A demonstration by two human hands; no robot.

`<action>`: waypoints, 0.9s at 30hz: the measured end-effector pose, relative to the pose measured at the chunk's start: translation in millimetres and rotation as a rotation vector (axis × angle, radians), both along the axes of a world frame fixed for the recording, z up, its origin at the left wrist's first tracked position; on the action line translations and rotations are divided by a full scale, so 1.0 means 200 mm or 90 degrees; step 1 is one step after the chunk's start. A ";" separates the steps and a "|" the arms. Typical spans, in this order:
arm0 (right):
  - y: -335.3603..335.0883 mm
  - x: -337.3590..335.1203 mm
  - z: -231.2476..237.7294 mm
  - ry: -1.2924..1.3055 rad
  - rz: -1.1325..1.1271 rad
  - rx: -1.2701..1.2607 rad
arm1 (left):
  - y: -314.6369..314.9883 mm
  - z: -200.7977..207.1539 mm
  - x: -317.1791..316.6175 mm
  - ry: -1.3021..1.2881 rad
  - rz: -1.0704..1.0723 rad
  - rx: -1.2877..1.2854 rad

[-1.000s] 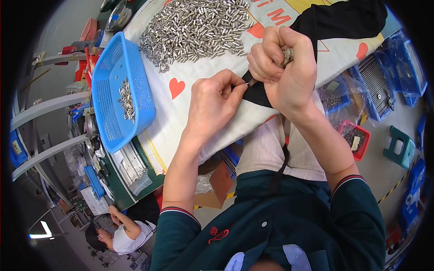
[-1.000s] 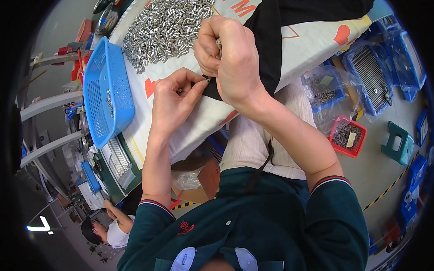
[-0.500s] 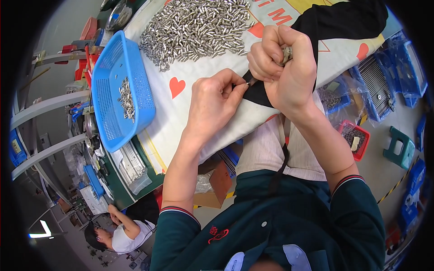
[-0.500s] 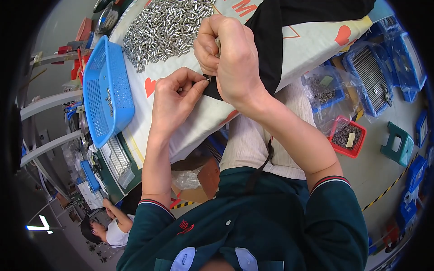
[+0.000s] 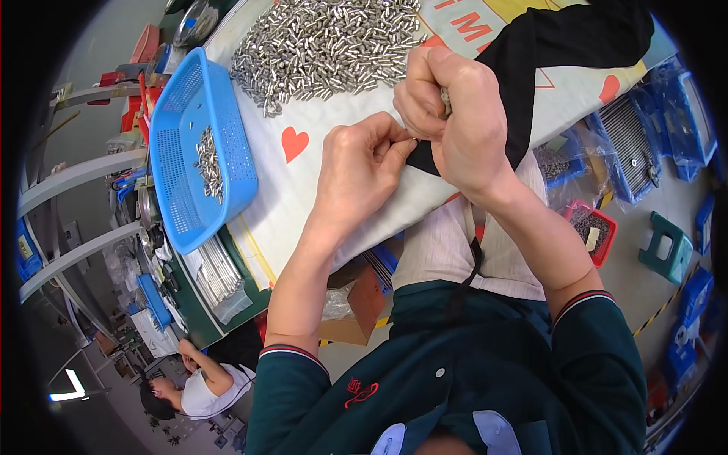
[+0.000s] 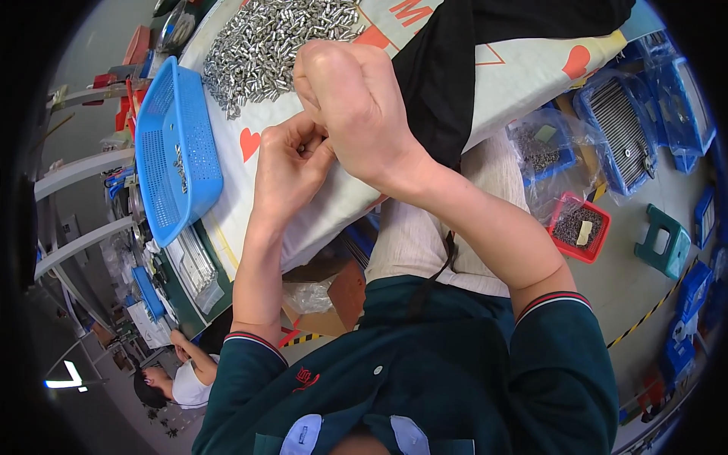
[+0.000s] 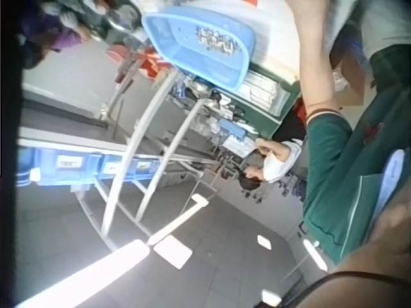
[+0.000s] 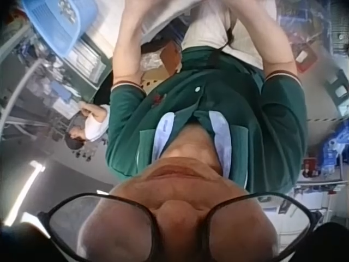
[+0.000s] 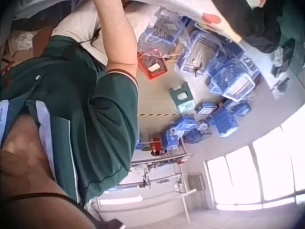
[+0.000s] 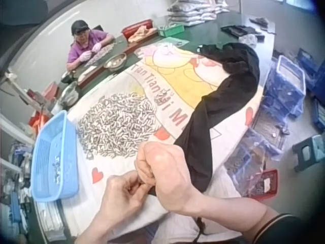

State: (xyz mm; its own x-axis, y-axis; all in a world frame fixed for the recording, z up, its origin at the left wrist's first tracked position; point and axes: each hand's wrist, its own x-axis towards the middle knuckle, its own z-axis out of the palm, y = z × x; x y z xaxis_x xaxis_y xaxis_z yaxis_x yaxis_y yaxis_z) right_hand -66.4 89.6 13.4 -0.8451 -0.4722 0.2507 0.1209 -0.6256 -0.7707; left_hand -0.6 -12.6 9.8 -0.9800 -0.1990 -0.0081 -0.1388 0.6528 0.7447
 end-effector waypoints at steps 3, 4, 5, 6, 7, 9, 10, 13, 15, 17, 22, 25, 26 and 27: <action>-0.01 0.00 0.00 0.016 -0.005 0.017 | 0.00 0.01 0.00 0.013 -0.010 -0.008; -0.02 -0.01 -0.01 0.023 -0.009 0.033 | 0.01 0.01 0.00 0.026 -0.014 -0.006; -0.02 -0.01 -0.01 0.027 -0.013 0.036 | 0.00 0.01 0.00 0.029 -0.017 -0.010; -0.02 -0.01 -0.01 0.030 -0.016 0.032 | 0.00 0.01 0.00 0.019 -0.012 -0.007; -0.03 -0.01 -0.02 0.045 -0.038 0.035 | 0.00 0.00 0.00 0.010 -0.010 -0.004; -0.02 -0.03 -0.01 -0.003 -0.013 0.031 | 0.01 -0.02 0.01 0.006 0.001 -0.007; 0.00 -0.04 -0.01 -0.036 0.007 0.031 | 0.01 -0.02 0.02 -0.004 0.015 -0.006; 0.05 -0.08 0.01 -0.003 -0.020 0.016 | 0.00 -0.02 0.01 0.017 -0.002 -0.038; 0.06 -0.10 -0.01 0.044 -0.056 0.021 | 0.01 -0.01 0.01 0.027 -0.011 -0.059; 0.06 -0.11 -0.02 0.033 -0.063 0.021 | 0.02 0.00 0.01 0.053 -0.036 -0.093; 0.05 -0.10 -0.02 0.037 -0.088 0.035 | 0.01 -0.02 0.01 0.108 -0.082 -0.143; 0.05 -0.08 -0.01 0.048 -0.083 0.040 | -0.01 0.01 0.01 0.065 -0.030 0.061; 0.04 -0.08 -0.02 0.050 -0.088 0.045 | -0.02 0.03 0.01 0.026 0.022 0.269; 0.05 -0.08 -0.02 0.036 -0.077 0.035 | -0.04 0.04 0.00 0.017 0.035 0.488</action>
